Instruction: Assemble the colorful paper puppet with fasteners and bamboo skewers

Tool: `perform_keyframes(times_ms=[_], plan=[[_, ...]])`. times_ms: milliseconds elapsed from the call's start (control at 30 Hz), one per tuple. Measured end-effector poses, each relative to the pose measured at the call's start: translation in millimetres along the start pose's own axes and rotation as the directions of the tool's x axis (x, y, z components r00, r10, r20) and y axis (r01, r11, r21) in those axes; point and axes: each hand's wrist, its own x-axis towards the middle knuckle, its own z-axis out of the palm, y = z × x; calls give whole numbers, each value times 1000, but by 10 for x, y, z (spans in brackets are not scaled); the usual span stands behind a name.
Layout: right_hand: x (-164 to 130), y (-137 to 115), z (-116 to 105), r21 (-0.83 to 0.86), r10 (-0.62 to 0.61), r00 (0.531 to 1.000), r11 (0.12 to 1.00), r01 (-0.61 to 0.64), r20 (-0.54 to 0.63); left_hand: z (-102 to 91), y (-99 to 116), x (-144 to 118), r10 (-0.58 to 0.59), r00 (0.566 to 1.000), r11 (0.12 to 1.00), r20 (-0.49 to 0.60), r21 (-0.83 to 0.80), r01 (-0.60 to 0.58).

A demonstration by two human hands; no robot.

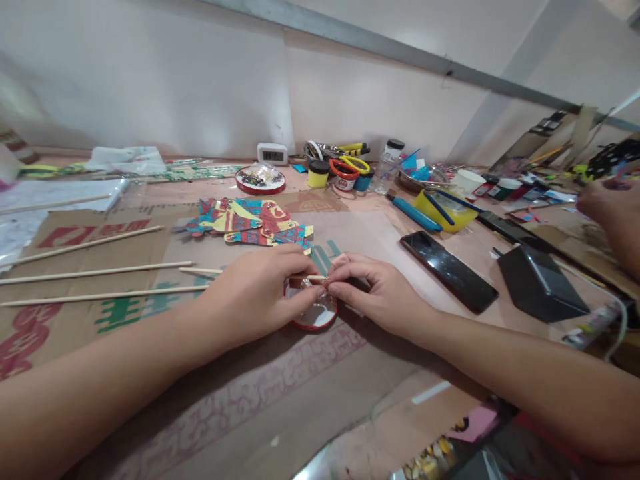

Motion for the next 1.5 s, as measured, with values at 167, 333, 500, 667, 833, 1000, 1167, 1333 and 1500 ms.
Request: perform_keyframes(times_ms=[167, 333, 500, 667, 833, 1000, 1167, 1333, 1500], plan=[[-3, -25, 4, -41, 46, 999, 998, -47, -13, 47, -4, -45, 120, 990, 979, -73, 173, -105], [-6, -48, 14, -33, 52, 999, 998, -52, -2, 90, 61, -85, 208, 975, 910, -82, 381, -163], [-17, -50, 46, 14, 71, 997, 997, -70, -23, 91, 180, -106, 238, 968, 855, -80, 490, -170], [-16, -49, 57, 7, 32, 998, 999, -32, -45, 93, 176, -117, 228, 971, 856, -68, 489, -167], [-7, -34, 44, -59, -19, 999, 998, 17, -38, 101, 140, -110, 194, 978, 862, -75, 489, -134], [1, -33, 35, -70, -21, 1000, 997, 20, -3, 97, 128, -111, 166, 982, 885, -86, 453, -110], [2, -36, 27, -44, 7, 1000, 999, -7, 0, 88, 122, -108, 173, 980, 884, -98, 454, -110], [-3, -46, 21, -19, 66, 998, 998, -67, -15, 68, 146, -112, 146, 989, 900, -38, 420, -117], [-10, -35, 23, 43, 154, 988, 987, -154, 7, 114, 141, -116, 188, 979, 892, -83, 431, -135]])
